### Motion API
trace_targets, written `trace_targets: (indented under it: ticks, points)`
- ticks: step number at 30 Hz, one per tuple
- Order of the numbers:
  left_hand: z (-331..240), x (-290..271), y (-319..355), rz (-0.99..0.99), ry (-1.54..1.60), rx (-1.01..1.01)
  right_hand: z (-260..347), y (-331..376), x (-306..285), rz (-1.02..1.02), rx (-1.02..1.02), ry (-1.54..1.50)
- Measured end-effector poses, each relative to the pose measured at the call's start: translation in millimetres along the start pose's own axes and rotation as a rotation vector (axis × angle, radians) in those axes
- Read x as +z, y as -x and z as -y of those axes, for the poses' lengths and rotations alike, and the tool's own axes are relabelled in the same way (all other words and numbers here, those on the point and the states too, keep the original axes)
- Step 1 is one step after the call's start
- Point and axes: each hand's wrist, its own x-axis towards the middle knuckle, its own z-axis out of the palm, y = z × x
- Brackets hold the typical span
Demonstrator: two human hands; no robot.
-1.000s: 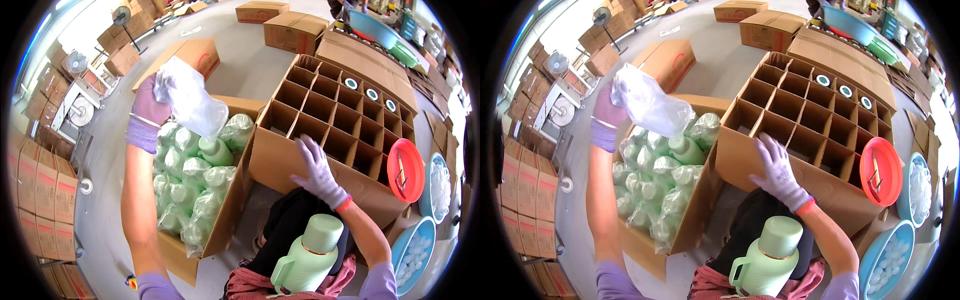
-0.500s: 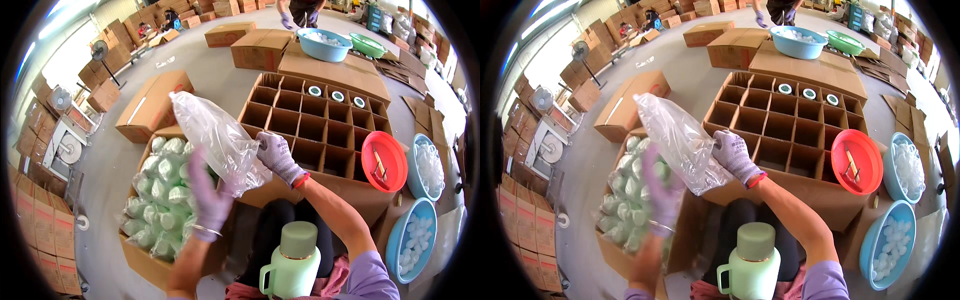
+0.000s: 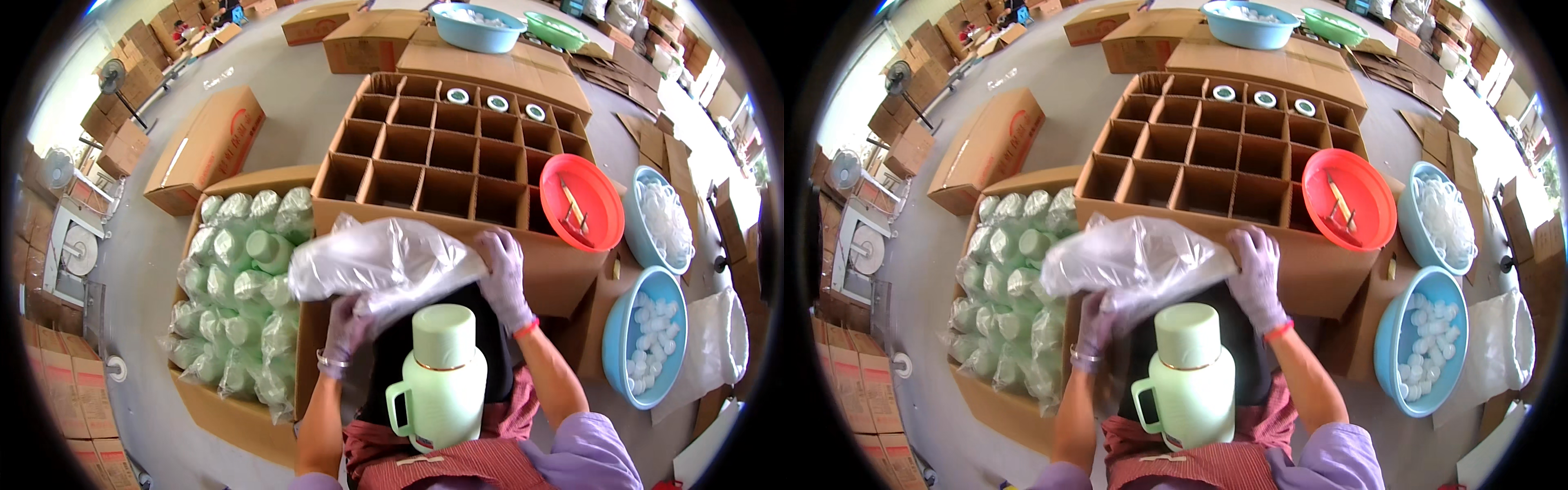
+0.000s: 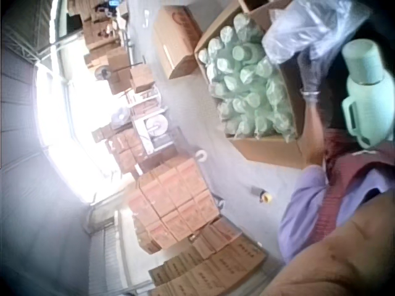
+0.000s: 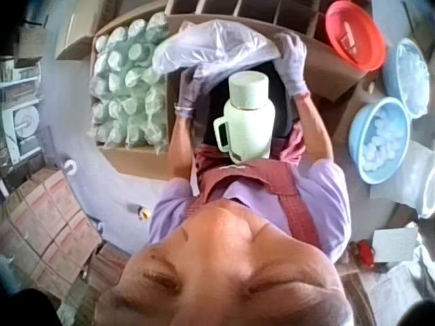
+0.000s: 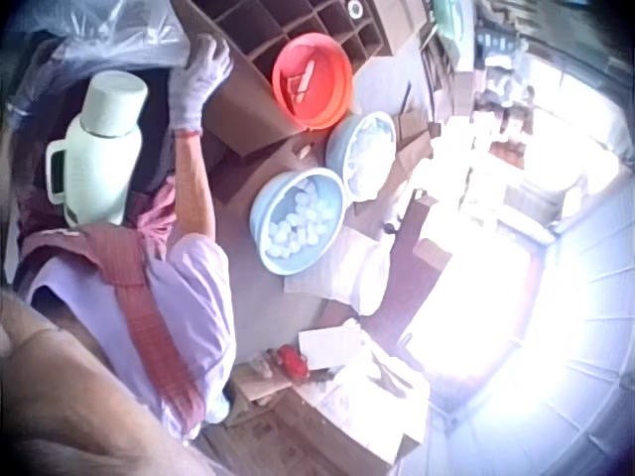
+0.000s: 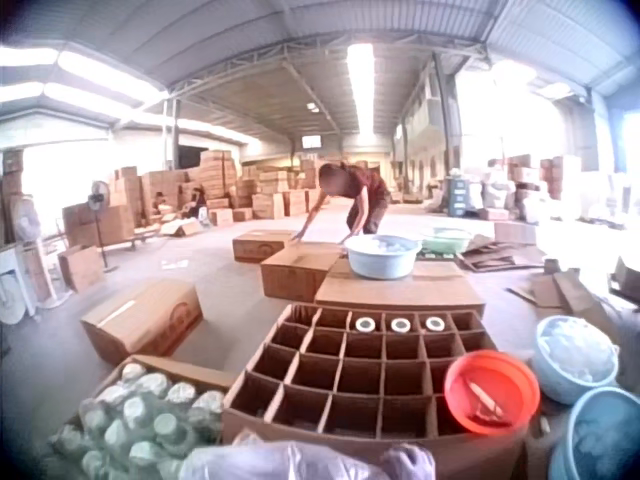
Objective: The person assembles light green kettles by inserting a black filter and a white stopper into the opening, then placing the completed units into a cardboard box. The person repeats this process for multiple kettles.
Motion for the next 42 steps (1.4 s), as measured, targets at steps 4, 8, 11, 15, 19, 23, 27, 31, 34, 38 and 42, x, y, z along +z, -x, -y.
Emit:
trace_targets:
  ticks: [4, 8, 11, 15, 19, 23, 27, 31, 34, 38, 42]
  points:
    - [-47.1, 22.6, 67.4, 0.221, -0.164, 0.389, 26.9, 103.8, -81.3, 0.053, -0.252, -0.089]
    - [-16.3, 10.9, 160.1, 0.085, -0.117, 0.085, 51.8, 195.7, -119.7, 0.414, -0.389, -0.111]
    - [-3.1, -13.2, 209.2, 0.437, -0.491, 0.351, 42.6, 246.8, -140.1, 0.719, -0.426, -0.169]
    - [-51.1, -48.4, 187.3, 0.547, -0.385, -0.091, 42.7, 236.6, -143.3, 0.754, -0.448, -0.166]
    - [-98.0, -12.7, 117.5, 0.472, -0.133, -0.288, 47.4, 232.9, -139.6, 0.809, -0.477, -0.108]
    - [-22.5, -43.1, 135.6, 0.501, -0.372, -0.437, 54.6, 234.0, -137.1, 0.761, -0.495, -0.105]
    - [25.3, -120.0, 185.7, 0.663, -0.620, 0.257, 88.9, 191.7, -117.2, 0.730, 0.053, -0.674]
    - [19.5, -103.9, 188.6, -0.170, 0.612, -0.508, 141.4, 51.9, -22.2, 0.508, -0.357, -0.758]
    - [28.2, -117.3, 101.9, -0.459, 1.028, -0.403, 170.5, -35.0, 82.7, 0.381, -0.470, -0.611]
    - [87.6, -182.7, -18.6, -0.505, 0.787, -0.079, 148.4, -85.1, 182.7, 0.493, -0.488, -0.152]
    - [106.7, -223.5, -84.7, -0.452, 0.113, -0.142, 125.1, -85.4, 172.3, 0.655, -0.530, -0.297]
